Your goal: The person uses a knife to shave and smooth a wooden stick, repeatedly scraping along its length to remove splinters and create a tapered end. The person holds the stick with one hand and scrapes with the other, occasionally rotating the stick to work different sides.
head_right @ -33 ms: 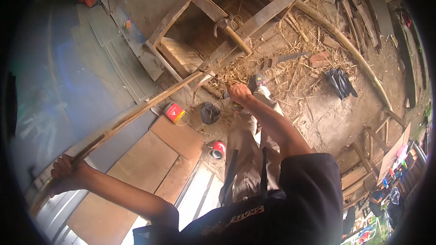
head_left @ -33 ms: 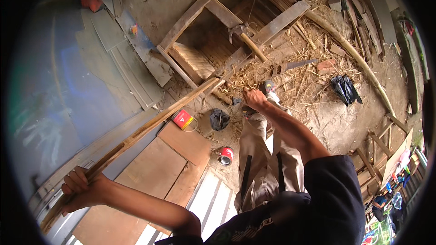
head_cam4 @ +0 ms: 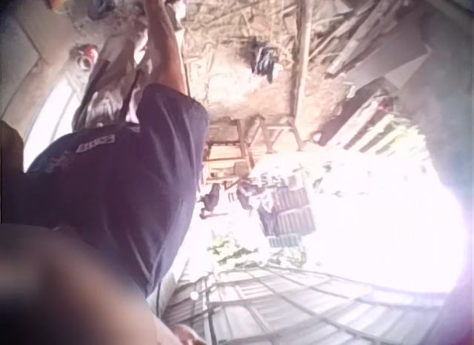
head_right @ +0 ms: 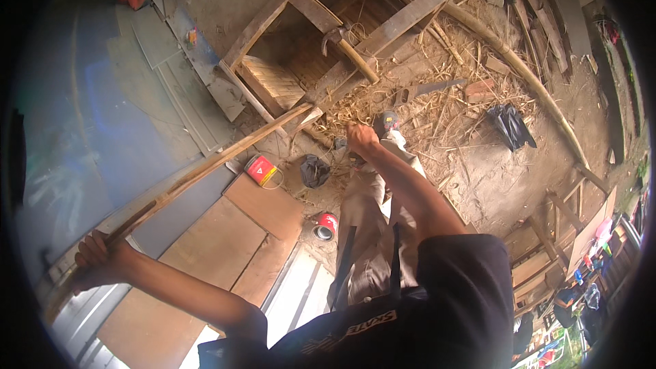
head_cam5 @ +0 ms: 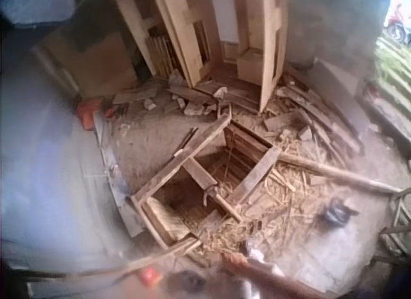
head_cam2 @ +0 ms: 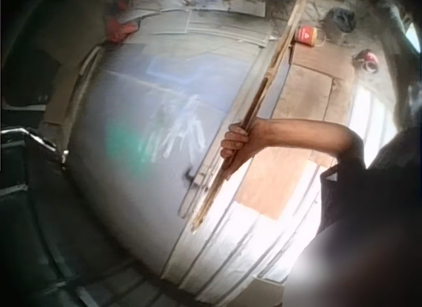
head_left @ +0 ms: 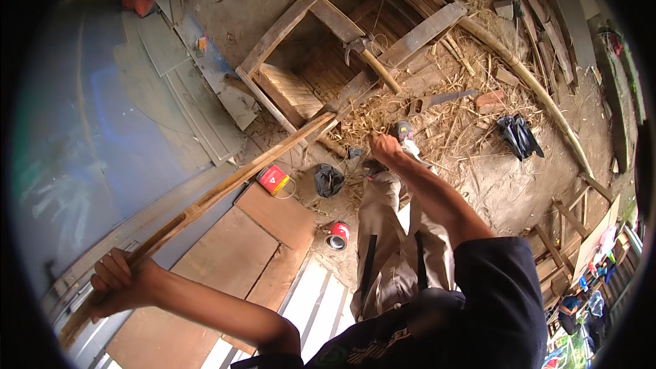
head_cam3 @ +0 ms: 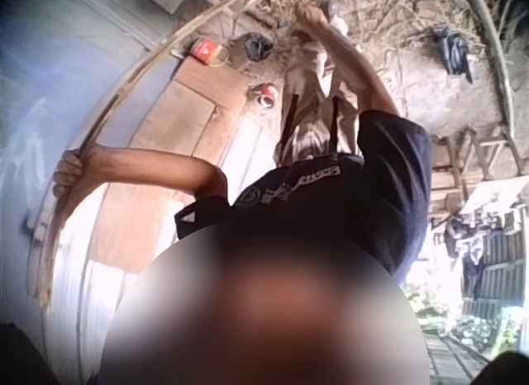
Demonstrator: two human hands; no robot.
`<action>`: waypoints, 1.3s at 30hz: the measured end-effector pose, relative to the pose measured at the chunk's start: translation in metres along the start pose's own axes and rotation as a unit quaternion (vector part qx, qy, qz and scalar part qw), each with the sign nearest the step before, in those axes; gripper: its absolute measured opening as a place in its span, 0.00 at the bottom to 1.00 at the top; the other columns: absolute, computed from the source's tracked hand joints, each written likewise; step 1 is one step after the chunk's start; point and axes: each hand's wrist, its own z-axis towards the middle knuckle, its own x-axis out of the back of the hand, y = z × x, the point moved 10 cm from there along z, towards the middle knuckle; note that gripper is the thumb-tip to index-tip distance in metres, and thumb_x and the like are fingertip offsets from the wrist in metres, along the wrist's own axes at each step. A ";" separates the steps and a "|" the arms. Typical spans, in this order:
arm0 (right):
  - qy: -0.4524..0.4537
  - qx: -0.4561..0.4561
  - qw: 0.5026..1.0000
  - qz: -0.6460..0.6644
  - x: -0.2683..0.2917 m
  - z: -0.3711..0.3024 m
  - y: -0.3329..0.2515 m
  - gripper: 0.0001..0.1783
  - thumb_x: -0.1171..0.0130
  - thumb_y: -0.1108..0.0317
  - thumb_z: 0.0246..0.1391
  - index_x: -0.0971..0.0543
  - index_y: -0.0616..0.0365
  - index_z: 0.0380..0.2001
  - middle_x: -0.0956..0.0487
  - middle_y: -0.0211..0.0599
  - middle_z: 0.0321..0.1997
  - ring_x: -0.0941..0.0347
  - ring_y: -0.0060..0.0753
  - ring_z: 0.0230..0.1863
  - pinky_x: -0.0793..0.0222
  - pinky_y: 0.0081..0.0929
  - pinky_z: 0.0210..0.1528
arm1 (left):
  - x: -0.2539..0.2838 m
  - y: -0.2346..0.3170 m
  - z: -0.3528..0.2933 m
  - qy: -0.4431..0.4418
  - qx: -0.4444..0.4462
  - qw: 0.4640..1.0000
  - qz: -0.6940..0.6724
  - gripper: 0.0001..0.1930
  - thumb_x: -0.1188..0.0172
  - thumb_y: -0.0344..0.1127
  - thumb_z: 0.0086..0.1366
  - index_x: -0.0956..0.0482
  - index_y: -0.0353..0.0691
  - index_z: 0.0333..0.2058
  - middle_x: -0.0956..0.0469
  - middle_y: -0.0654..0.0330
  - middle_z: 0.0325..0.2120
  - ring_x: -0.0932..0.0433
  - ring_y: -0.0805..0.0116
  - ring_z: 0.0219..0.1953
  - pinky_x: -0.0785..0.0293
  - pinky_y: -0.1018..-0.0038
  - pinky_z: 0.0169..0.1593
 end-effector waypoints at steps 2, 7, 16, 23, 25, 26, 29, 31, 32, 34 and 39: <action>0.033 0.033 0.997 -0.061 0.006 0.008 -0.009 0.13 0.53 0.69 0.56 0.27 0.61 0.43 0.18 0.49 0.33 0.19 0.48 0.35 0.23 0.41 0.35 | 0.005 -0.008 0.005 -0.022 0.038 0.998 -0.042 0.38 0.62 0.78 0.58 0.39 0.46 0.13 0.47 0.68 0.09 0.54 0.76 0.08 0.55 0.79 0.14; 0.021 0.056 0.998 0.034 0.032 0.010 -0.040 0.13 0.51 0.64 0.57 0.22 0.62 0.31 0.21 0.54 0.26 0.21 0.49 0.30 0.27 0.45 0.29 | 0.041 -0.002 -0.015 -0.095 0.033 0.986 -0.133 0.36 0.64 0.76 0.60 0.38 0.45 0.20 0.45 0.66 0.09 0.50 0.76 0.08 0.54 0.79 0.15; 0.061 -0.121 0.661 0.739 0.101 -0.173 -0.093 0.26 0.38 0.46 0.55 0.24 0.62 0.38 0.18 0.39 0.31 0.23 0.29 0.26 0.28 0.28 0.26 | 0.170 0.109 -0.034 -0.212 -0.009 0.907 -0.362 0.34 0.60 0.73 0.62 0.36 0.43 0.23 0.40 0.64 0.08 0.43 0.75 0.09 0.47 0.79 0.18; 0.069 0.022 0.526 0.848 0.188 -0.216 -0.208 0.41 0.44 0.30 0.49 0.27 0.57 0.48 0.19 0.30 0.35 0.30 0.19 0.22 0.30 0.20 0.24 | 0.247 0.126 -0.046 -0.176 -0.035 0.857 -0.482 0.29 0.51 0.66 0.61 0.36 0.43 0.22 0.39 0.64 0.10 0.41 0.75 0.11 0.43 0.78 0.21; -0.006 0.082 0.525 0.847 0.212 -0.232 -0.240 0.38 0.44 0.31 0.51 0.23 0.57 0.47 0.22 0.26 0.24 0.31 0.18 0.19 0.31 0.17 0.22 | 0.257 0.109 -0.047 -0.173 -0.012 0.832 -0.527 0.27 0.49 0.64 0.61 0.37 0.44 0.22 0.39 0.65 0.10 0.40 0.75 0.11 0.43 0.78 0.22; 0.001 0.084 0.507 0.858 0.223 -0.239 -0.247 0.31 0.43 0.39 0.55 0.21 0.58 0.44 0.27 0.23 0.18 0.32 0.18 0.16 0.31 0.15 0.21 | 0.263 0.096 -0.047 -0.158 -0.008 0.821 -0.548 0.27 0.49 0.64 0.61 0.35 0.43 0.23 0.36 0.64 0.12 0.38 0.74 0.14 0.41 0.77 0.24; 0.084 0.079 0.596 0.795 0.261 -0.254 -0.243 0.25 0.42 0.47 0.58 0.21 0.59 0.44 0.26 0.24 0.19 0.31 0.17 0.17 0.31 0.15 0.22 | 0.284 0.028 -0.060 -0.045 0.079 0.824 -0.560 0.28 0.52 0.65 0.62 0.30 0.41 0.30 0.28 0.60 0.22 0.32 0.71 0.25 0.35 0.72 0.31; 0.094 0.133 0.577 0.800 0.288 -0.263 -0.245 0.20 0.40 0.53 0.57 0.22 0.61 0.42 0.24 0.30 0.26 0.29 0.20 0.19 0.29 0.19 0.23 | 0.296 -0.040 -0.096 0.075 0.209 0.845 -0.486 0.31 0.55 0.66 0.63 0.26 0.40 0.38 0.24 0.58 0.32 0.29 0.68 0.34 0.32 0.67 0.38; 0.104 0.157 0.580 0.792 0.302 -0.268 -0.245 0.20 0.39 0.55 0.56 0.23 0.62 0.40 0.22 0.33 0.31 0.29 0.21 0.21 0.28 0.22 0.24 | 0.304 -0.073 -0.126 0.138 0.310 0.840 -0.423 0.31 0.57 0.66 0.64 0.27 0.41 0.44 0.25 0.57 0.39 0.30 0.65 0.40 0.32 0.64 0.43; 0.132 0.205 0.587 0.772 0.325 -0.276 -0.244 0.16 0.37 0.59 0.55 0.24 0.62 0.37 0.20 0.38 0.35 0.28 0.22 0.23 0.27 0.23 0.25 | 0.303 -0.108 -0.193 0.088 0.502 0.829 -0.230 0.32 0.60 0.66 0.66 0.27 0.43 0.51 0.25 0.57 0.48 0.29 0.63 0.48 0.33 0.61 0.50; 0.171 0.289 0.737 0.586 0.344 -0.296 -0.266 0.13 0.34 0.62 0.54 0.22 0.62 0.33 0.19 0.33 0.28 0.27 0.21 0.22 0.28 0.23 0.24 | 0.209 -0.066 -0.223 -0.216 0.418 0.879 0.078 0.26 0.51 0.55 0.68 0.30 0.42 0.55 0.27 0.56 0.52 0.29 0.64 0.54 0.29 0.69 0.50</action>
